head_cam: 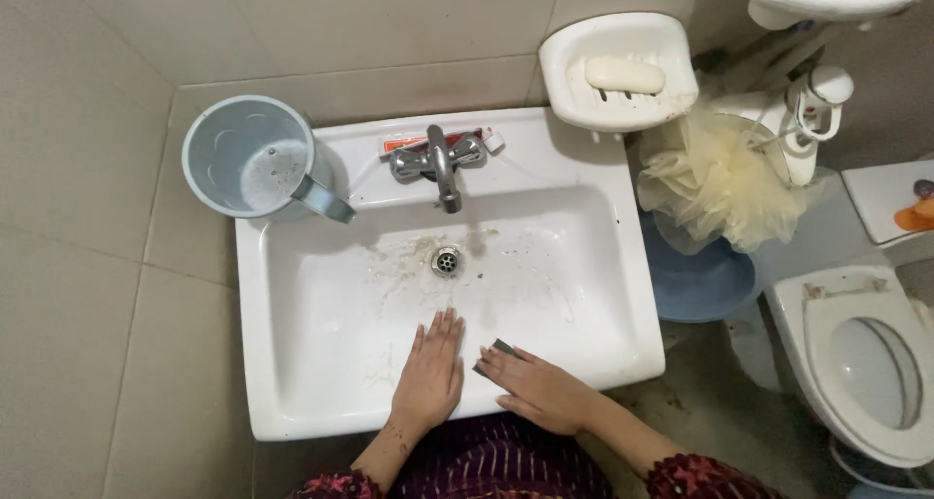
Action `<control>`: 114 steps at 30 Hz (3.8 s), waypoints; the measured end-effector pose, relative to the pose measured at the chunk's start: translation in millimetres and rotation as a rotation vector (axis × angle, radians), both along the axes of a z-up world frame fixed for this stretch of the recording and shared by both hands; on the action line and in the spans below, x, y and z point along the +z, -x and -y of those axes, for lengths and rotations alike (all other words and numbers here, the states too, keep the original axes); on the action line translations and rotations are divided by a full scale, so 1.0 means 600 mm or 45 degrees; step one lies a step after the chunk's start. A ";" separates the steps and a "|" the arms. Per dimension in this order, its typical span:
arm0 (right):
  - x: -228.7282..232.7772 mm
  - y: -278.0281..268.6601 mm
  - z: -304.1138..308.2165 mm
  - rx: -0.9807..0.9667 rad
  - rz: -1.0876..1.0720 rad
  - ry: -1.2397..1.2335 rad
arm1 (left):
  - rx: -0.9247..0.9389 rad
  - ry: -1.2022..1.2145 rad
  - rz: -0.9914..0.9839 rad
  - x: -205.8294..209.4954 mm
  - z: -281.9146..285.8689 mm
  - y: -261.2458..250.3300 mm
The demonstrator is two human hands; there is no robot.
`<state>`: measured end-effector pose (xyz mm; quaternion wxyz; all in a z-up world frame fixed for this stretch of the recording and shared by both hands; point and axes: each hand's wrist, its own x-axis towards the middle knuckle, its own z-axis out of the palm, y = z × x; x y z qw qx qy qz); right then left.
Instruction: Scrubbing a bathroom sink with a sponge and soapy water.
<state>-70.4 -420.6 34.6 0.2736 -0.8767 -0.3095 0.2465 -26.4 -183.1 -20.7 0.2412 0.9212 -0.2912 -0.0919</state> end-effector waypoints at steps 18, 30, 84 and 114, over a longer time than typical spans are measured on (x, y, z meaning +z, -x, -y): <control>-0.055 -0.029 -0.015 -0.163 0.032 0.227 | 0.023 0.066 -0.016 -0.006 -0.002 0.001; -0.041 0.072 0.082 -0.437 0.320 0.094 | -0.108 0.025 -0.098 0.006 0.001 -0.001; -0.042 -0.008 0.216 -0.219 0.617 0.762 | -0.675 0.107 -0.275 -0.045 0.073 -0.004; 0.008 0.023 0.207 -0.221 0.183 0.890 | -0.647 0.109 -0.329 -0.035 0.067 -0.002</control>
